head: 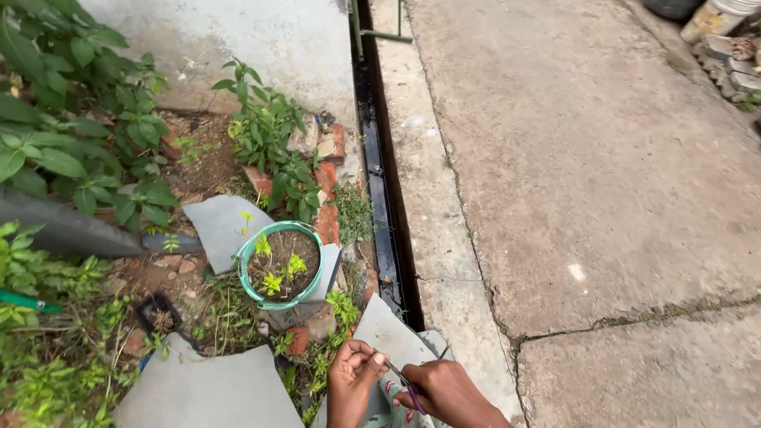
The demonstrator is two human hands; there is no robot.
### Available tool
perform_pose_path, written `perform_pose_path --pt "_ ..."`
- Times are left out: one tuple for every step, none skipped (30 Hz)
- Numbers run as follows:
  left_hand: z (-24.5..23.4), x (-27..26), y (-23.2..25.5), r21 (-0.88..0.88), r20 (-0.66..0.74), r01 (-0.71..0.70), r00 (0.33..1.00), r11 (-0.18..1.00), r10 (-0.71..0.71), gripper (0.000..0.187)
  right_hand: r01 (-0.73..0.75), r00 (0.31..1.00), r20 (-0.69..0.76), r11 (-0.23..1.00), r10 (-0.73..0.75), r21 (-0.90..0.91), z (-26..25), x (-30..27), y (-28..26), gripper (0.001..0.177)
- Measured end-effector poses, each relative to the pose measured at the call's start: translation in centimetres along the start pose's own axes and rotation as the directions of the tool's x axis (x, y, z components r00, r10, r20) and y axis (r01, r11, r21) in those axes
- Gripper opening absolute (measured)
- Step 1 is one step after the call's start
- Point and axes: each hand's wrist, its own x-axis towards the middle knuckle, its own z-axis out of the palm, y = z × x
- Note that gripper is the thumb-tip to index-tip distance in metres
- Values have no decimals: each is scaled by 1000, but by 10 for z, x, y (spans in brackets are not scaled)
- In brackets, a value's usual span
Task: Pruning and cutting various green plants and small branches using a pair of scissors in an outdoor garden.
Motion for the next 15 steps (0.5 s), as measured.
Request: perform_pose_path --pt "-5 3 -4 -9 -83 -16 996 1000 16 15 38 999 25 998 -37 -43 -4 14 -2 38" --pt "0 -3 -3 -27 -147 3 989 1000 -7 15 56 994 90 998 -53 -24 -6 21 4 38" --pt "2 -8 -2 -59 -194 -30 981 998 18 16 76 992 109 995 -68 -72 -6 29 9 37" --pt "1 -9 0 -89 -238 -67 970 994 44 18 99 989 125 988 -84 -122 -5 42 13 35" --pt "4 -19 6 -105 -295 -55 955 993 21 18 120 978 186 987 -99 -104 -3 43 8 35" --pt "9 -16 16 -124 -312 -70 950 990 28 19 92 972 228 989 -63 -120 -7 51 7 34" --pt "15 -14 26 -141 -329 -87 943 986 36 20 65 963 268 988 -25 -139 -12 58 6 34" --pt "16 -13 27 -151 -368 -92 929 984 30 20 89 951 305 987 -45 -134 -10 63 13 34" --pt "18 -12 27 -149 -395 -81 918 986 15 22 170 953 273 976 -129 -133 -8 67 21 34" --pt "19 -12 28 -146 -419 -63 908 987 -4 24 243 949 237 961 -208 -129 -5 70 28 34" --pt "20 -14 22 -156 -453 -63 891 986 -15 24 261 936 271 958 -223 -115 -6 73 28 34" --pt "20 -12 18 -143 -458 -90 889 986 15 27 262 932 293 956 -215 -133 -7 78 29 35" --pt "22 -11 14 -128 -462 -117 886 985 45 30 264 927 313 952 -207 -151 -10 82 31 36" --pt "19 -10 13 -129 -488 -121 872 984 44 30 284 915 334 949 -225 -139 -9 86 30 36" --pt "17 -10 12 -129 -505 -150 860 980 65 33 293 914 331 946 -236 -136 -9 90 31 36"
